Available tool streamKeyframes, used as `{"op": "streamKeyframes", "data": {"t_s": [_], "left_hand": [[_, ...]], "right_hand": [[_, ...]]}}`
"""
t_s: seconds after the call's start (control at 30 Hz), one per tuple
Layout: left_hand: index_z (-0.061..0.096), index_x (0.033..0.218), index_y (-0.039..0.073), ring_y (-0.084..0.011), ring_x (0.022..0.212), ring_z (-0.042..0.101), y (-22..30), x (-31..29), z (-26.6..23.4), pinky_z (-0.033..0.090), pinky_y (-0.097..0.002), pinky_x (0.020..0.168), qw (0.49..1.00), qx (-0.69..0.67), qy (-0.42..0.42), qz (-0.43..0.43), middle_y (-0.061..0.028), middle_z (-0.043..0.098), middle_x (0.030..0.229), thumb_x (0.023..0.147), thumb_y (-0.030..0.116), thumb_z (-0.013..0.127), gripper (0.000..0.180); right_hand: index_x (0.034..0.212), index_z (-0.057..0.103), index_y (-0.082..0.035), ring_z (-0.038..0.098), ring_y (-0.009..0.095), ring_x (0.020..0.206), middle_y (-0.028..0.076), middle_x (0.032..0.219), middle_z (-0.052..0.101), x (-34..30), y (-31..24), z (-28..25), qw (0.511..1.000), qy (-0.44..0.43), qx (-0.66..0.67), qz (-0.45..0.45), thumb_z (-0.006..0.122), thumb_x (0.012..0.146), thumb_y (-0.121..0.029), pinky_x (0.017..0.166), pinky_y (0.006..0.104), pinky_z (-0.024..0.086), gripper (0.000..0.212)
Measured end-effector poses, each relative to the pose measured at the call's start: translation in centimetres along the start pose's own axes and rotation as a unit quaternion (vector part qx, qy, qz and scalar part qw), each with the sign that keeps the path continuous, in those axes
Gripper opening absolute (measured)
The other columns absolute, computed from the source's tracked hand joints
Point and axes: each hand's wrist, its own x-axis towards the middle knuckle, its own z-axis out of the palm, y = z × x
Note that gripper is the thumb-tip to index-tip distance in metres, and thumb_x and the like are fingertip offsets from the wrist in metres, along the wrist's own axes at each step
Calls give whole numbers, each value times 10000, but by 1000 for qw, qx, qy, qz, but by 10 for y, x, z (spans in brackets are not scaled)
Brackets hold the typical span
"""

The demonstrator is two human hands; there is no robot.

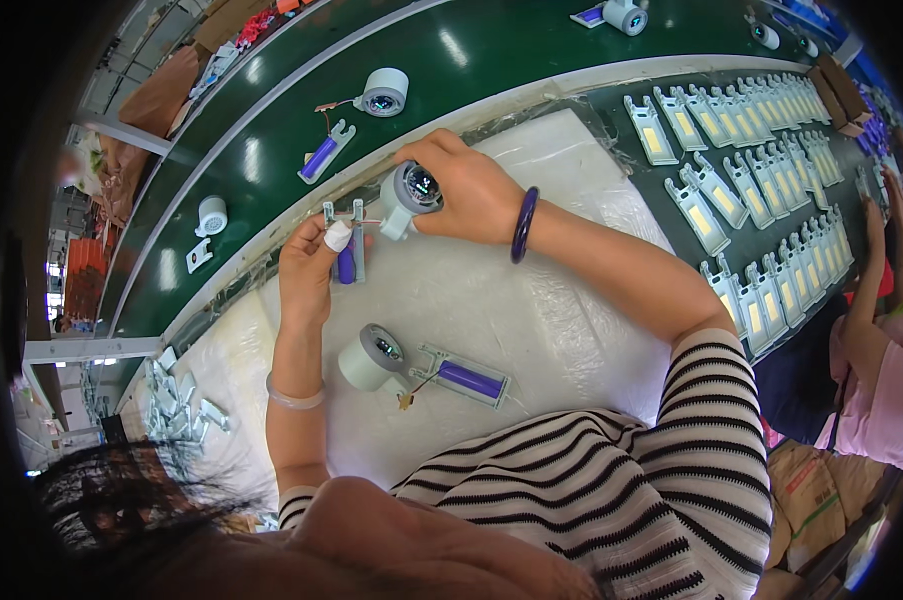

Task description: Assembling small electronic components including a digital dial/gauge and a purple housing unit.

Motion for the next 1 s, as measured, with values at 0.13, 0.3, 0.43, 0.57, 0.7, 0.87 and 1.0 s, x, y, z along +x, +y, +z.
{"op": "streamKeyframes", "data": {"t_s": [0.13, 0.3, 0.43, 0.57, 0.7, 0.87, 1.0], "left_hand": [[610, 984, 9, -107, 740, 636, 0, -1, 2, 474, -209, 628, 1000, 0, 1, 10, -72, 672, 863, 855, 155, 688, 210], [607, 970, 9, -114, 751, 644, 0, 0, 1, 475, -209, 630, 1000, -12, -6, -2, -75, 672, 873, 859, 152, 682, 195], [602, 959, 10, -126, 765, 653, -3, 1, -2, 482, -213, 633, 1000, -10, -12, -11, -69, 665, 867, 865, 152, 674, 186], [598, 971, 10, -128, 765, 654, -3, 0, 2, 481, -215, 636, 999, -28, -4, -20, -62, 660, 861, 871, 154, 667, 189], [590, 983, 12, -135, 766, 657, -3, 2, 5, 482, -219, 640, 999, -33, -5, -30, -61, 658, 864, 880, 162, 657, 195], [587, 990, 13, -140, 768, 660, -5, 4, 4, 488, -224, 645, 998, -42, -11, -34, -60, 655, 873, 882, 168, 655, 201], [589, 1007, 13, -139, 766, 657, -10, 3, 0, 494, -227, 647, 998, -50, -18, -33, -59, 654, 887, 889, 167, 642, 201]], "right_hand": [[1190, 500, -51, 573, 361, 971, 179, 1086, 519, 0, 1, 0, 1000, -4, 0, 3, 743, 646, -151, 846, 388, 494, 604], [1192, 498, -49, 573, 365, 962, 180, 1082, 519, 0, 2, 1, 1000, -1, -4, -4, 742, 647, -154, 843, 390, 493, 606], [1192, 500, -48, 573, 366, 958, 183, 1080, 520, 0, 1, 0, 1000, -7, -5, 1, 745, 648, -161, 840, 391, 494, 608], [1192, 501, -51, 572, 366, 960, 183, 1080, 520, 0, 1, 1, 1000, -7, -5, 3, 750, 646, -164, 840, 392, 493, 610], [1191, 502, -52, 573, 366, 960, 181, 1082, 523, 0, 2, 1, 1000, -9, -7, 5, 753, 647, -164, 840, 393, 494, 610], [1186, 504, -48, 575, 364, 960, 181, 1093, 524, 0, 3, 0, 1000, -6, -6, -2, 752, 649, -161, 838, 390, 495, 602], [1192, 509, -43, 561, 365, 999, 185, 1109, 531, 3, 0, 0, 1000, -19, -6, 15, 756, 634, -181, 867, 395, 480, 626]]}}
